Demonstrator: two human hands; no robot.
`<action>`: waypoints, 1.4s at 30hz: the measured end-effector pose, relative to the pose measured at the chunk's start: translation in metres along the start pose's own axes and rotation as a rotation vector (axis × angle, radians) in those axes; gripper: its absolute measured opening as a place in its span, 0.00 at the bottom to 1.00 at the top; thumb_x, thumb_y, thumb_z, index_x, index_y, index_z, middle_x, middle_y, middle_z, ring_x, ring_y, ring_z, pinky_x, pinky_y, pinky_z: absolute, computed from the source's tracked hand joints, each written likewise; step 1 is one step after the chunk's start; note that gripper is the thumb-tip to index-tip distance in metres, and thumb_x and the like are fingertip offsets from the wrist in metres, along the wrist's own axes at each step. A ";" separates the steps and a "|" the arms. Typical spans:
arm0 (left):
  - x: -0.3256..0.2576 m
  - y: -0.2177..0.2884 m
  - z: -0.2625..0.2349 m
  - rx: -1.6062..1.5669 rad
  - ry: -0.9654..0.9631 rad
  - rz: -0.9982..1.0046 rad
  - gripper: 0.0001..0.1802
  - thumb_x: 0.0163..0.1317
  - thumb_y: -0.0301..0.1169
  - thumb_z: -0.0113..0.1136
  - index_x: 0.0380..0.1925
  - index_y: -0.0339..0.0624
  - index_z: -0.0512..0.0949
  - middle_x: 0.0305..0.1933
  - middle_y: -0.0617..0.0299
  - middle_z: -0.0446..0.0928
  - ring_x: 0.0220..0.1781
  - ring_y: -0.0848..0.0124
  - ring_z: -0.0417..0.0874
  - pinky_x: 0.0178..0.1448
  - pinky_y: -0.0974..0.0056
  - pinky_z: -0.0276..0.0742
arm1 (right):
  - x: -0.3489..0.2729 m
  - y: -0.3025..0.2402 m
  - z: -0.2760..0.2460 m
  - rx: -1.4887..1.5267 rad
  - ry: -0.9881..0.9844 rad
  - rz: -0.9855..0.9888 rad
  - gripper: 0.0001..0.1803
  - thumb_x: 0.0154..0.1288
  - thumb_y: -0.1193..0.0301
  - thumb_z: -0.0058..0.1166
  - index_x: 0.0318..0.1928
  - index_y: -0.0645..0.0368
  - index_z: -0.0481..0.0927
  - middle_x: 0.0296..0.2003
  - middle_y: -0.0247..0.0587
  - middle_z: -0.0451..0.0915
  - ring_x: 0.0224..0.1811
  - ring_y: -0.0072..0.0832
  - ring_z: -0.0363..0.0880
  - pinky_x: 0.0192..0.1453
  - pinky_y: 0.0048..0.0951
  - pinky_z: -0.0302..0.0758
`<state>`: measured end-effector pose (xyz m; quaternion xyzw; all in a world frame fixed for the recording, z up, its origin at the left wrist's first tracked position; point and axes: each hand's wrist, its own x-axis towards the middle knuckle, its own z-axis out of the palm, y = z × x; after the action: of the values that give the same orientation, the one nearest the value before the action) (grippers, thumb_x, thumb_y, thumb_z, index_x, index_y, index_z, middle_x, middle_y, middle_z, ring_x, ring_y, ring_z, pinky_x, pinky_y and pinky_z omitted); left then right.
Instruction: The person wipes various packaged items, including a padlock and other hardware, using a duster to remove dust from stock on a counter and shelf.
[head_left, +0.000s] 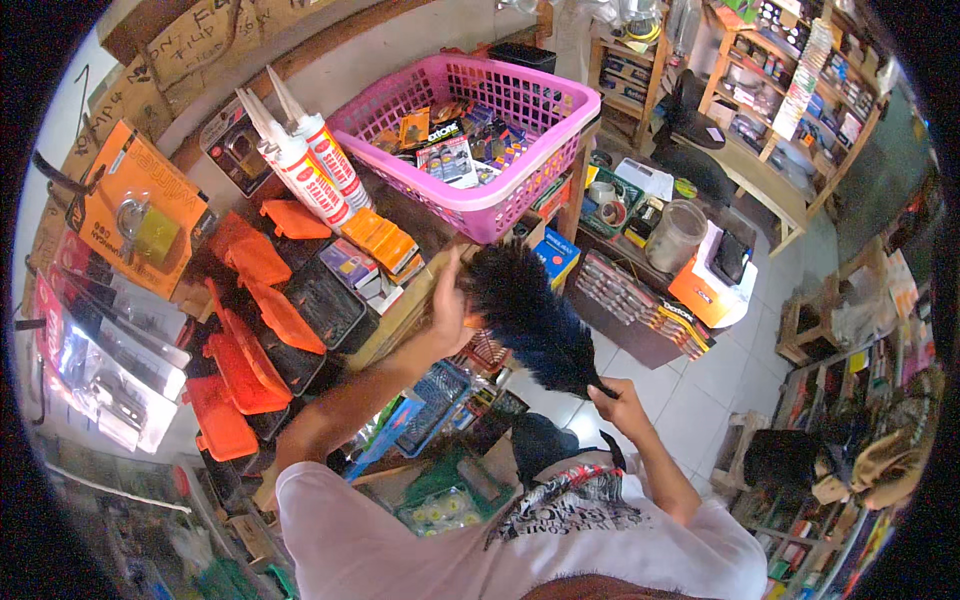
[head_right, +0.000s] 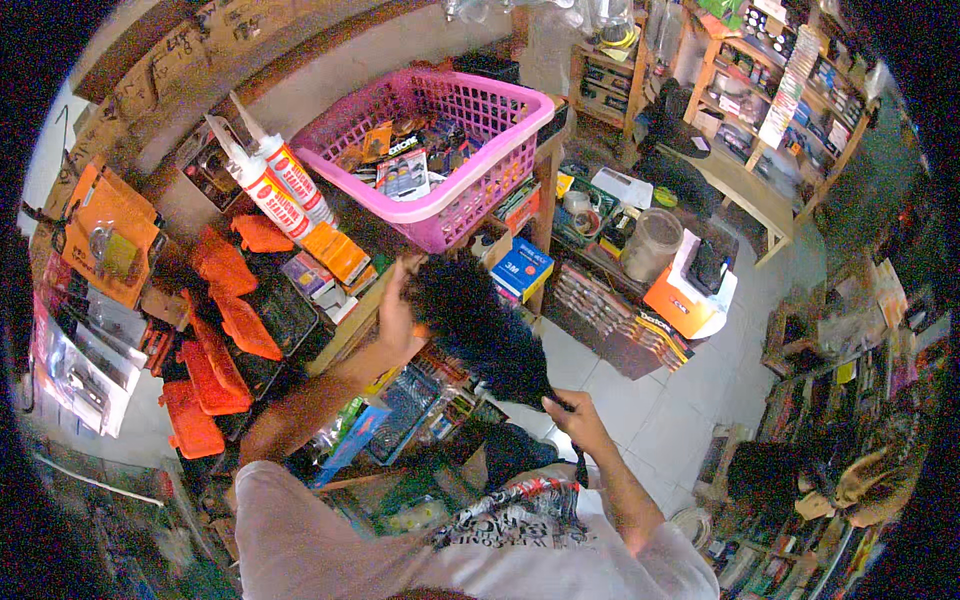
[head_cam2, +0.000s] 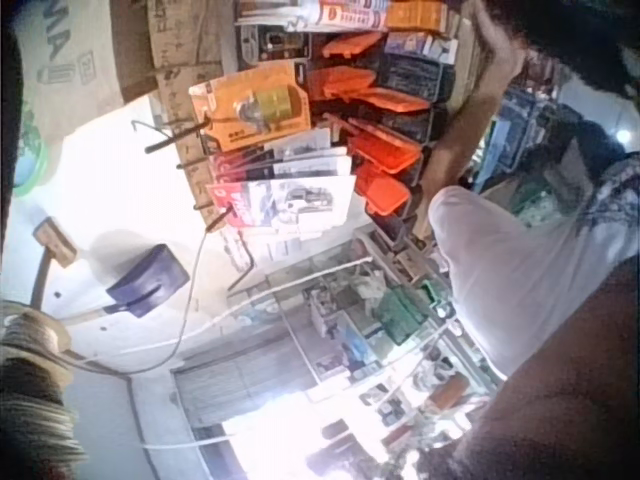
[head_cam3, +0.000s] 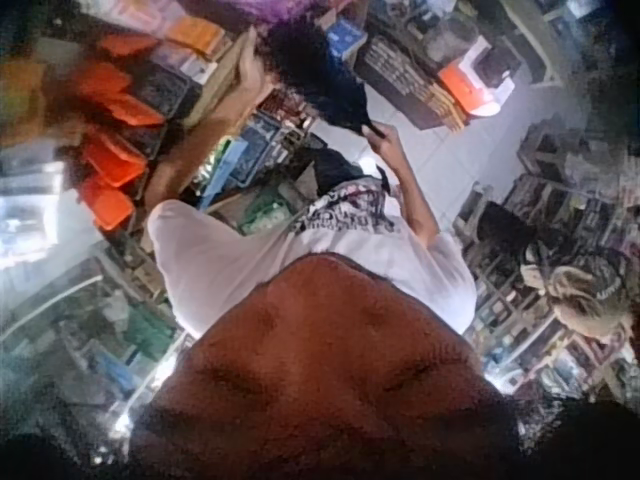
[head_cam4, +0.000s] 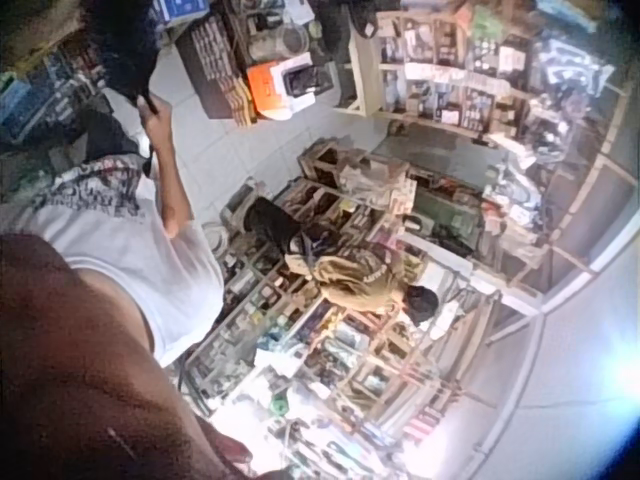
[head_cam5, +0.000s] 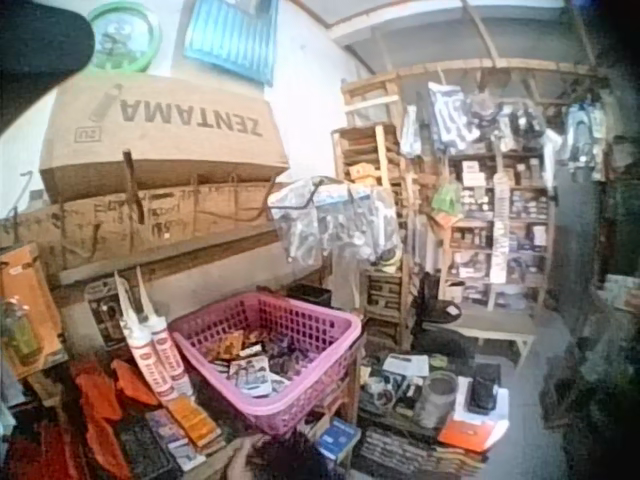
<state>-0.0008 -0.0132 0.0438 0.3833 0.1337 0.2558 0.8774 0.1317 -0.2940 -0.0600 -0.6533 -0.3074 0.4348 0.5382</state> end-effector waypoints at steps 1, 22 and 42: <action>0.000 0.004 -0.002 -0.006 -0.047 0.028 0.30 0.68 0.56 0.41 0.53 0.42 0.74 0.51 0.58 0.79 0.53 0.60 0.79 0.60 0.54 0.73 | 0.000 0.002 -0.002 -0.012 -0.021 0.040 0.15 0.68 0.61 0.55 0.36 0.63 0.80 0.18 0.22 0.66 0.21 0.13 0.60 0.23 0.22 0.58; 0.002 0.002 -0.005 -0.271 -0.018 -0.315 0.53 0.58 0.73 0.29 0.63 0.35 0.64 0.61 0.47 0.71 0.62 0.53 0.72 0.69 0.48 0.62 | -0.019 -0.016 -0.028 -0.204 0.085 0.037 0.15 0.64 0.71 0.57 0.50 0.63 0.80 0.25 0.28 0.78 0.28 0.17 0.68 0.33 0.24 0.68; 0.004 0.005 -0.012 -0.181 0.079 -0.411 0.52 0.58 0.73 0.29 0.62 0.35 0.66 0.59 0.46 0.73 0.58 0.55 0.76 0.66 0.51 0.66 | -0.044 -0.007 -0.044 -0.283 0.072 -0.089 0.15 0.61 0.76 0.58 0.48 0.66 0.79 0.24 0.36 0.80 0.30 0.15 0.69 0.36 0.25 0.71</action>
<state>-0.0046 -0.0010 0.0391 0.2571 0.2199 0.0976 0.9360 0.1525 -0.3496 -0.0414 -0.7234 -0.3748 0.3391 0.4703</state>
